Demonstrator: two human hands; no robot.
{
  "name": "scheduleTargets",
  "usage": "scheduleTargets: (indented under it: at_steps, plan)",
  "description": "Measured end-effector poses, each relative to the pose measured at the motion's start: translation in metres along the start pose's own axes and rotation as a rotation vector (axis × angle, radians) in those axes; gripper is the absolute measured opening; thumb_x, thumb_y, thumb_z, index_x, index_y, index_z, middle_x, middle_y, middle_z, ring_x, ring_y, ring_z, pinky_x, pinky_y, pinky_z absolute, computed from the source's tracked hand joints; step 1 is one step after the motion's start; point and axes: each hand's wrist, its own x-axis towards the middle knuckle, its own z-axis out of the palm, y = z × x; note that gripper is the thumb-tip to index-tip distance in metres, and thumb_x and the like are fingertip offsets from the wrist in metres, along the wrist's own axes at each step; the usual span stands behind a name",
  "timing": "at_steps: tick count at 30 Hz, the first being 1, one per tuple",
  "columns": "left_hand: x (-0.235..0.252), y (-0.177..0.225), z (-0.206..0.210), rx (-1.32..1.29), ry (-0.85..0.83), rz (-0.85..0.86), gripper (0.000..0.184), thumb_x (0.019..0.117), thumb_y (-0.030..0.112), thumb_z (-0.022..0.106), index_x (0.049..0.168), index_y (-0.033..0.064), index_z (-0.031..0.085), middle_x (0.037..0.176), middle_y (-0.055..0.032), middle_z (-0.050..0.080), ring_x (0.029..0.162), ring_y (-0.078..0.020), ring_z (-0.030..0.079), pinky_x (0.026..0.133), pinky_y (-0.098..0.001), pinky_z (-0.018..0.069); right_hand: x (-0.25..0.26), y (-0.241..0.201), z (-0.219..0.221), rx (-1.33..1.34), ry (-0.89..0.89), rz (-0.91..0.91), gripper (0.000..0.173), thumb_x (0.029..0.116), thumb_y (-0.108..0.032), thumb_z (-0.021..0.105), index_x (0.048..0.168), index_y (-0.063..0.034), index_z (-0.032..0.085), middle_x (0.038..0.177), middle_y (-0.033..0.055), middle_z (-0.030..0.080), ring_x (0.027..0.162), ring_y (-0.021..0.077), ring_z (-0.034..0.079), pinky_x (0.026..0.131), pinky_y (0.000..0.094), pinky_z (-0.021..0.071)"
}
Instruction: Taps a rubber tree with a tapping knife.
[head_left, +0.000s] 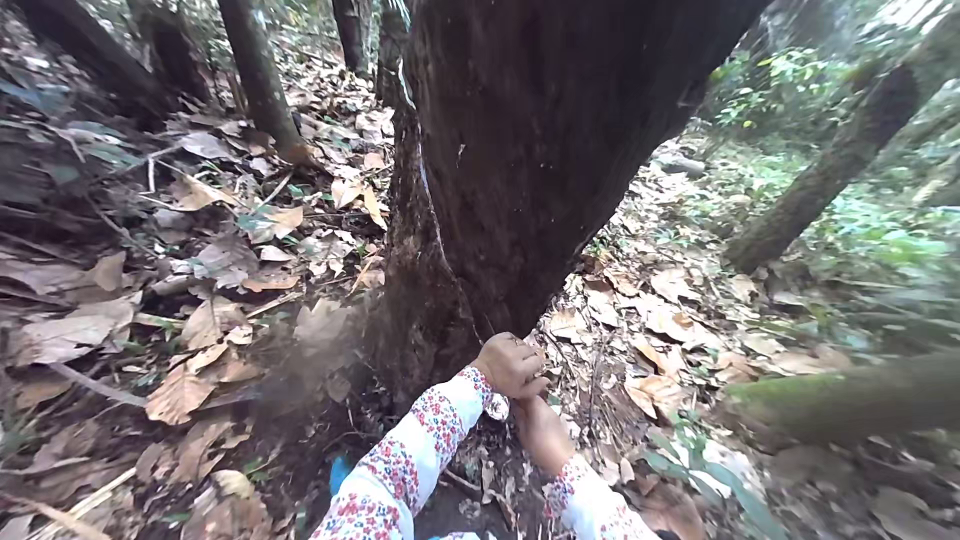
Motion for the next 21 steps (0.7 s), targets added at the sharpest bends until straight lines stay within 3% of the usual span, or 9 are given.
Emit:
scheduleTargets:
  at_steps: [1, 2, 6, 8, 11, 14, 17, 21]
  plan:
    - [0.000, -0.012, 0.017, 0.053, 0.209, 0.121, 0.048, 0.0976, 0.036, 0.049, 0.073, 0.0008, 0.070, 0.073, -0.0157, 0.073, 0.069, -0.0309, 0.074, 0.068, -0.0472, 0.0587, -0.002, 0.003, -0.003, 0.017, 0.049, -0.049, 0.032, 0.1051, -0.017, 0.053, 0.127, 0.0044, 0.065, 0.117, 0.0260, 0.070, 0.109, 0.0428, 0.069, 0.097, 0.0597, 0.0525]
    - [0.001, -0.017, 0.026, 0.072, 0.310, 0.193, 0.045, 0.0971, 0.034, 0.050, 0.070, 0.0032, 0.068, 0.068, -0.0128, 0.072, 0.064, -0.0270, 0.072, 0.064, -0.0439, 0.0585, -0.004, 0.008, -0.003, 0.034, 0.121, -0.112, 0.030, 0.1027, -0.015, 0.057, 0.123, 0.0053, 0.067, 0.111, 0.0259, 0.072, 0.102, 0.0435, 0.071, 0.092, 0.0613, 0.0546]
    - [0.003, -0.012, 0.022, 0.091, 0.349, 0.284, 0.042, 0.0981, 0.034, 0.051, 0.069, 0.0066, 0.065, 0.063, -0.0091, 0.066, 0.058, -0.0239, 0.067, 0.061, -0.0402, 0.0563, -0.009, 0.024, 0.002, 0.055, 0.376, -0.297, 0.023, 0.0914, -0.009, 0.065, 0.103, 0.0094, 0.070, 0.086, 0.0232, 0.073, 0.076, 0.0408, 0.074, 0.068, 0.0605, 0.0585]
    - [0.003, -0.013, 0.018, 0.097, 0.361, 0.298, 0.042, 0.0984, 0.033, 0.051, 0.070, 0.0074, 0.066, 0.062, -0.0082, 0.065, 0.058, -0.0232, 0.066, 0.065, -0.0384, 0.0562, -0.006, 0.024, 0.004, 0.045, 0.436, -0.327, 0.022, 0.0881, -0.009, 0.065, 0.099, 0.0101, 0.070, 0.081, 0.0221, 0.072, 0.069, 0.0391, 0.073, 0.062, 0.0584, 0.0581]
    - [0.004, -0.030, 0.014, 0.136, 0.402, 0.276, 0.039, 0.0969, 0.033, 0.051, 0.071, 0.0087, 0.067, 0.064, -0.0078, 0.068, 0.061, -0.0223, 0.067, 0.069, -0.0373, 0.0560, 0.009, 0.009, 0.003, 0.082, 0.386, -0.324, 0.025, 0.0905, -0.007, 0.066, 0.108, 0.0110, 0.067, 0.091, 0.0229, 0.074, 0.078, 0.0385, 0.075, 0.071, 0.0563, 0.0604]
    - [0.008, -0.051, 0.007, 0.197, 0.409, 0.225, 0.043, 0.0977, 0.037, 0.050, 0.072, 0.0080, 0.068, 0.065, -0.0084, 0.069, 0.062, -0.0235, 0.069, 0.068, -0.0401, 0.0574, 0.030, -0.017, -0.004, 0.152, 0.207, -0.208, 0.030, 0.0976, -0.009, 0.062, 0.119, 0.0121, 0.064, 0.104, 0.0265, 0.072, 0.095, 0.0408, 0.073, 0.087, 0.0570, 0.0573]
    - [0.007, -0.070, 0.006, 0.251, 0.428, 0.223, 0.046, 0.0993, 0.039, 0.046, 0.072, 0.0084, 0.068, 0.063, -0.0076, 0.067, 0.059, -0.0232, 0.067, 0.065, -0.0395, 0.0558, 0.048, -0.034, -0.001, 0.147, 0.097, -0.155, 0.034, 0.1027, -0.013, 0.056, 0.126, 0.0116, 0.060, 0.112, 0.0277, 0.070, 0.102, 0.0412, 0.071, 0.093, 0.0554, 0.0553]
    - [-0.003, -0.070, 0.010, 0.259, 0.396, 0.238, 0.048, 0.1004, 0.040, 0.044, 0.071, 0.0100, 0.067, 0.062, -0.0064, 0.067, 0.058, -0.0215, 0.066, 0.065, -0.0366, 0.0551, 0.052, -0.027, 0.025, 0.175, 0.105, -0.186, 0.032, 0.1029, -0.012, 0.054, 0.125, 0.0111, 0.061, 0.115, 0.0281, 0.070, 0.106, 0.0407, 0.071, 0.095, 0.0540, 0.0557]
